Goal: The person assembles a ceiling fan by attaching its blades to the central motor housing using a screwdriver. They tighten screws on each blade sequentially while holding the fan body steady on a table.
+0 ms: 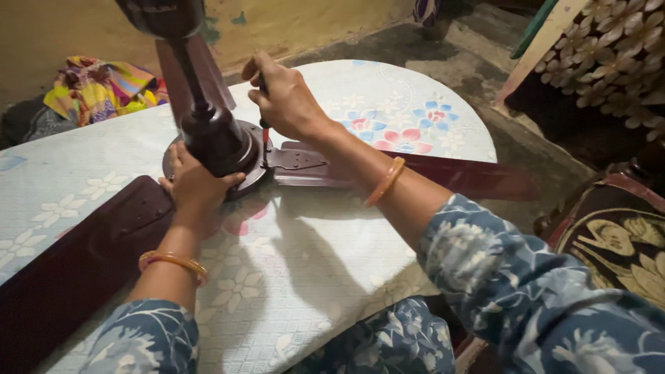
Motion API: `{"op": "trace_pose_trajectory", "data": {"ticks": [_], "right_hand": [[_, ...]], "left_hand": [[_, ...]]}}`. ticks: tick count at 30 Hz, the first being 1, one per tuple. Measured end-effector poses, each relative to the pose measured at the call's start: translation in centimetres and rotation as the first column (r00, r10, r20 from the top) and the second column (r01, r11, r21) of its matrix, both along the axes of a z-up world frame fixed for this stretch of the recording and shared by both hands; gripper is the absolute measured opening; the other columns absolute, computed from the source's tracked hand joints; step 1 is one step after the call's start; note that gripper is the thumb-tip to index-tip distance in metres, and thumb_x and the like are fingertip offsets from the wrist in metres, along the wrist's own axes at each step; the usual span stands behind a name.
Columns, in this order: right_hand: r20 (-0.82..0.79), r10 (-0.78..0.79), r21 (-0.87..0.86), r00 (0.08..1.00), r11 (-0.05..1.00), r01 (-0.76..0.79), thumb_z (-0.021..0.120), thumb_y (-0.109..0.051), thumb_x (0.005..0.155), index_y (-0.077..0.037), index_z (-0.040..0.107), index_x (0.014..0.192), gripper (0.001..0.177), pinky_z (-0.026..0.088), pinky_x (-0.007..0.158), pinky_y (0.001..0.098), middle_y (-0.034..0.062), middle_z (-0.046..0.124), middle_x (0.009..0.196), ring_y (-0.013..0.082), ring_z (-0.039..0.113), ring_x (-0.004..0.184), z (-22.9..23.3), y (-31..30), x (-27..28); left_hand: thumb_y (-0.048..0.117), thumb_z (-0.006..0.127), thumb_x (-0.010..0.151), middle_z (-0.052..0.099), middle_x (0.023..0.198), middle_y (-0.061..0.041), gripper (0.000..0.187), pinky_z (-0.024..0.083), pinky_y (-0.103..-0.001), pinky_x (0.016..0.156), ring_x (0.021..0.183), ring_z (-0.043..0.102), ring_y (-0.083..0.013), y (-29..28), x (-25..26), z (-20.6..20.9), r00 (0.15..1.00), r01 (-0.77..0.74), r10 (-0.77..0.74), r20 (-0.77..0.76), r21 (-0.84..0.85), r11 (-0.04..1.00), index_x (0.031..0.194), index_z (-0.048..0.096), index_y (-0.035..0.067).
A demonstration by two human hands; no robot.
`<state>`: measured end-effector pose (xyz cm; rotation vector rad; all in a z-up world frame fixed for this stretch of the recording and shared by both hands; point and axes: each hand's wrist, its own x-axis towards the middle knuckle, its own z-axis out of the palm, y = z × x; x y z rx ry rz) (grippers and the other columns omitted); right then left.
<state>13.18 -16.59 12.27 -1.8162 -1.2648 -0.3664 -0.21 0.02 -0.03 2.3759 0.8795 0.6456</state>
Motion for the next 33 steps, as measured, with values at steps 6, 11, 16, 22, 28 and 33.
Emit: {"op": "trace_pose_trajectory", "data": {"ticks": [6, 11, 16, 22, 28, 33], "right_hand": [[0.016, 0.347, -0.031, 0.938, 0.938, -0.346, 0.065, 0.002, 0.091, -0.002, 0.059, 0.118, 0.028, 0.060, 0.092, 0.0383, 0.0173, 0.073, 0.116, 0.0298, 0.071, 0.112, 0.3, -0.6, 1.7], [-0.059, 0.138, -0.160, 0.989, 0.976, -0.146, 0.072, -0.007, 0.094, -0.002, 0.063, 0.106, 0.016, 0.060, 0.070, 0.0364, 0.0107, 0.074, 0.084, 0.0242, 0.075, 0.079, 1.3, -1.4, 0.3], [0.205, -0.015, -0.153, 0.979, 0.987, 0.047, 0.080, -0.020, 0.098, 0.000, 0.059, 0.094, 0.029, 0.055, 0.062, 0.0403, 0.0129, 0.069, 0.073, 0.0254, 0.069, 0.064, 1.8, -0.8, -0.9], [0.191, 0.516, -0.183, 0.835, 0.855, -0.486, 0.064, 0.006, 0.089, 0.003, 0.057, 0.119, 0.031, 0.056, 0.072, 0.0431, 0.0163, 0.068, 0.100, 0.0284, 0.065, 0.088, 3.0, -0.3, 0.2], [-0.154, 0.118, -0.354, 0.981, 0.920, -0.166, 0.067, -0.007, 0.092, -0.003, 0.063, 0.112, 0.021, 0.058, 0.063, 0.0385, 0.0090, 0.073, 0.081, 0.0202, 0.070, 0.070, 3.9, -0.4, -0.7], [0.141, -0.079, -0.341, 0.987, 0.932, 0.123, 0.078, -0.026, 0.096, 0.000, 0.065, 0.096, 0.029, 0.054, 0.069, 0.0426, 0.0189, 0.072, 0.082, 0.0299, 0.069, 0.072, 4.3, 0.3, -2.5]], "left_hand": [[0.055, 0.095, 0.058, 0.018, 0.168, -0.017, 0.143, 0.010, -0.065, 0.121, 0.153, 0.025, -0.0296, -0.1, 0.2, 0.1, 1.000, -0.012, 0.012, -0.027, 0.004, 1.000, 0.159, 0.010, 0.000], [0.055, 0.095, 0.059, 0.020, 0.168, -0.017, 0.140, 0.011, -0.066, 0.121, 0.156, 0.022, -0.0282, -0.1, 0.1, -0.2, 0.999, -0.026, 0.027, -0.018, 0.031, 0.999, 0.159, 0.012, 0.002], [0.055, 0.094, 0.060, 0.020, 0.167, -0.018, 0.139, 0.013, -0.065, 0.121, 0.155, 0.022, -0.0291, -0.3, 0.2, -0.2, 1.000, -0.030, 0.030, 0.001, 0.048, 0.998, 0.159, 0.012, 0.002], [0.057, 0.094, 0.060, 0.020, 0.168, -0.017, 0.139, 0.013, -0.062, 0.123, 0.154, 0.023, -0.0290, -0.4, 0.3, -0.3, 0.997, -0.061, 0.063, -0.044, 0.040, 0.997, 0.159, 0.013, 0.002], [0.055, 0.094, 0.060, 0.019, 0.167, -0.017, 0.139, 0.013, -0.061, 0.122, 0.154, 0.024, -0.0291, -0.9, 0.1, 0.0, 0.997, -0.070, 0.071, -0.021, 0.051, 0.996, 0.159, 0.012, 0.002], [0.052, 0.095, 0.060, 0.021, 0.167, -0.014, 0.137, 0.014, -0.059, 0.124, 0.154, 0.025, -0.0280, -1.5, -0.3, 0.6, 0.996, -0.087, 0.087, -0.016, 0.023, 0.996, 0.159, 0.014, 0.004]]}}
